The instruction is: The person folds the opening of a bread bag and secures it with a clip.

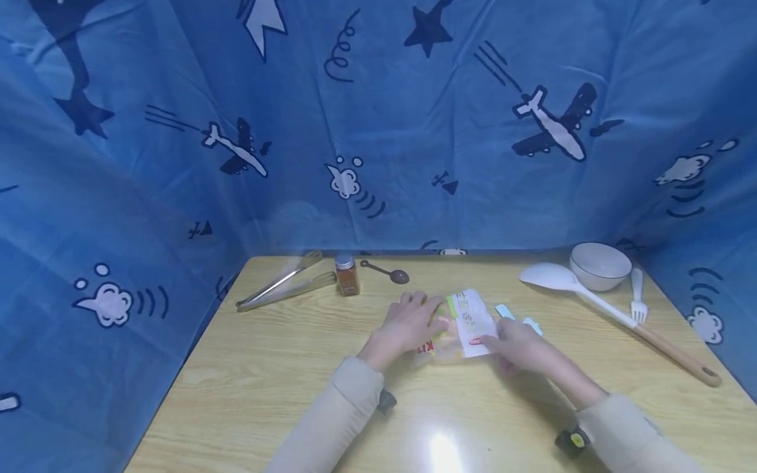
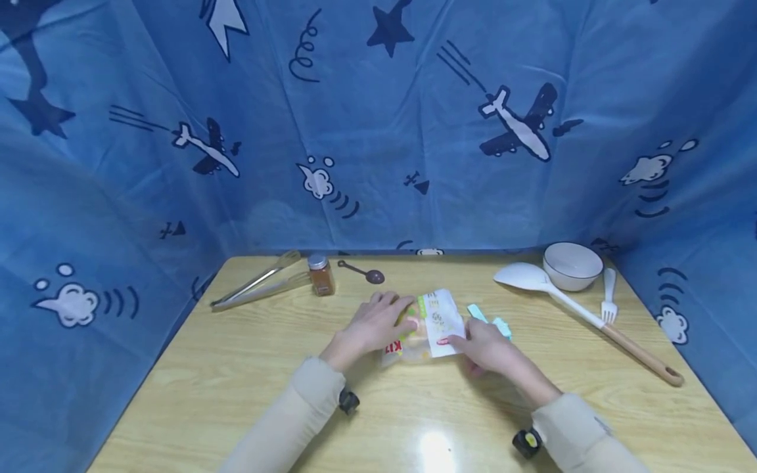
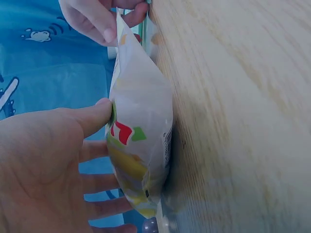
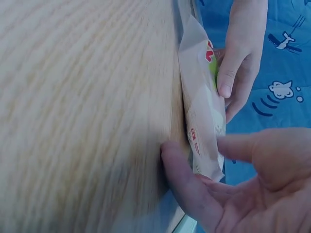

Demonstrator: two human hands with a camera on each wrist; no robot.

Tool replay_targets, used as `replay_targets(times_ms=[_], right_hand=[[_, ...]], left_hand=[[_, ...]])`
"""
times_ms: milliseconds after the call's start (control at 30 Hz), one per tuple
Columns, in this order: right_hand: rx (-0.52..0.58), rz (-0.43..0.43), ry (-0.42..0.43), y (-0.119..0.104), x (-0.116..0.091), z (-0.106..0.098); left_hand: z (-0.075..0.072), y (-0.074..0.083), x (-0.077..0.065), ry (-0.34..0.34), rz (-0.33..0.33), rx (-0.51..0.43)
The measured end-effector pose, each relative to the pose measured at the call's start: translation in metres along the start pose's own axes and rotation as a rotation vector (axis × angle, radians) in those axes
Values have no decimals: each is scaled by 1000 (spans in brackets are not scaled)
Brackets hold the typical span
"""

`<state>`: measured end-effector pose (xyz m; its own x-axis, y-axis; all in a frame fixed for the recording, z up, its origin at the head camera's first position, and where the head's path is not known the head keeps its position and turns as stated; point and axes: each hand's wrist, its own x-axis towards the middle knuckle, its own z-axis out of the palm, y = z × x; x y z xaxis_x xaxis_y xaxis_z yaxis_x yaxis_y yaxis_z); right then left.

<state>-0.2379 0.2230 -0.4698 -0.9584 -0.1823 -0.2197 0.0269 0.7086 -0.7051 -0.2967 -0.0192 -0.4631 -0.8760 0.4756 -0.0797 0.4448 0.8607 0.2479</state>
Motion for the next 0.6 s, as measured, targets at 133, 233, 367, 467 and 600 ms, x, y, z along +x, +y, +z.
replay_targets(times_ms=[133,233,367,467,600], right_hand=[[-56,-32,44,-4,2,0],[-75,-52,81,-6,2,-1],[-58,-91,138,-11,5,-3],[-49,-124,194,-16,6,-6],[-27,-149,248,-27,9,-9]], left_hand=[[-1,-1,-4,4,-8,-6],[-1,-1,-7,5,-10,-9],[-1,-4,-11,7,-12,-14],[-2,-5,-13,4,-12,-36],[-1,-7,-17,12,-20,-83]])
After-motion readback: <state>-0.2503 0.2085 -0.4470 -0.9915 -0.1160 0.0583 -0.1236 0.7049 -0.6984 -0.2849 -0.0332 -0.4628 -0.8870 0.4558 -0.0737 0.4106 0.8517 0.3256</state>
